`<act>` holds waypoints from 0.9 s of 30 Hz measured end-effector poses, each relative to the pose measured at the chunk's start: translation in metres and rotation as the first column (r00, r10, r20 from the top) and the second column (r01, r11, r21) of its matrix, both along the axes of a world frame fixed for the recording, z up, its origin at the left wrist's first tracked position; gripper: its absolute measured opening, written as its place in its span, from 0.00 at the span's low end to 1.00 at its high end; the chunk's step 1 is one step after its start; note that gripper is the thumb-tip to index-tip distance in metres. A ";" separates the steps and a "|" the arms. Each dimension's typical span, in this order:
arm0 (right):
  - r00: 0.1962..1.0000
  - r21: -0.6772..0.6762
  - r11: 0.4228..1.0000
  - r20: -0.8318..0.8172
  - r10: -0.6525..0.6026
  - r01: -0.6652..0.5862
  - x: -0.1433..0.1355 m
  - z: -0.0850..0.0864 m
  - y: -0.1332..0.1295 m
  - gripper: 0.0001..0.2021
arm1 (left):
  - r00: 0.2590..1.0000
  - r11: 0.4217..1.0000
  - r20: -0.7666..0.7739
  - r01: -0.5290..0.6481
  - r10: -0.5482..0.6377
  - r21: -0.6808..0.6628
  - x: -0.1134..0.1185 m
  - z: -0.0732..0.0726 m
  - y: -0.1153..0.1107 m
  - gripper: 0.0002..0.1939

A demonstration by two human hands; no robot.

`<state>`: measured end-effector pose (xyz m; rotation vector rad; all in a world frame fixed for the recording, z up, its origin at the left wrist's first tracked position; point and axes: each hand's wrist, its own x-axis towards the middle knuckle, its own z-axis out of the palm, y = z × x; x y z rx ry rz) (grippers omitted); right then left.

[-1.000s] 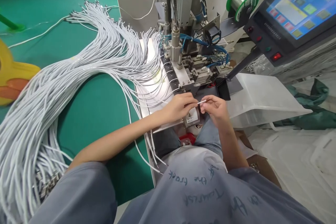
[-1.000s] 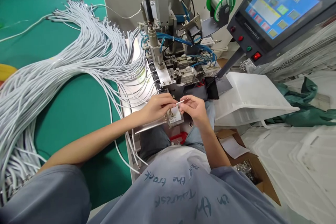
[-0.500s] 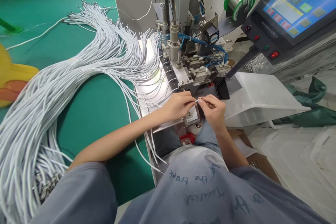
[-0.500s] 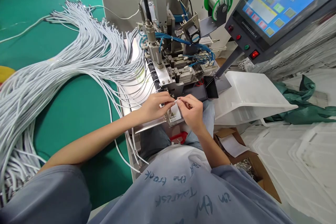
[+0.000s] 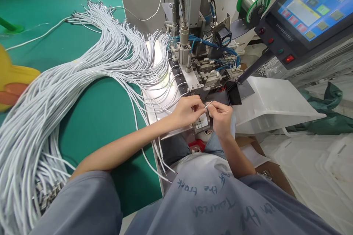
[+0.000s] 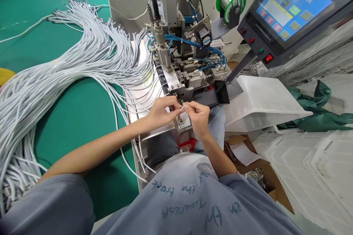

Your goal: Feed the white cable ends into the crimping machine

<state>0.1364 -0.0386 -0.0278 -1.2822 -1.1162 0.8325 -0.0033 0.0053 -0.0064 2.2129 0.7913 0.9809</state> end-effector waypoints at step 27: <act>0.971 -0.301 0.932 0.063 0.230 -0.201 0.025 -0.051 0.056 0.11 | 0.645 0.989 -0.762 0.071 0.056 0.133 -0.008 -0.021 0.028 0.13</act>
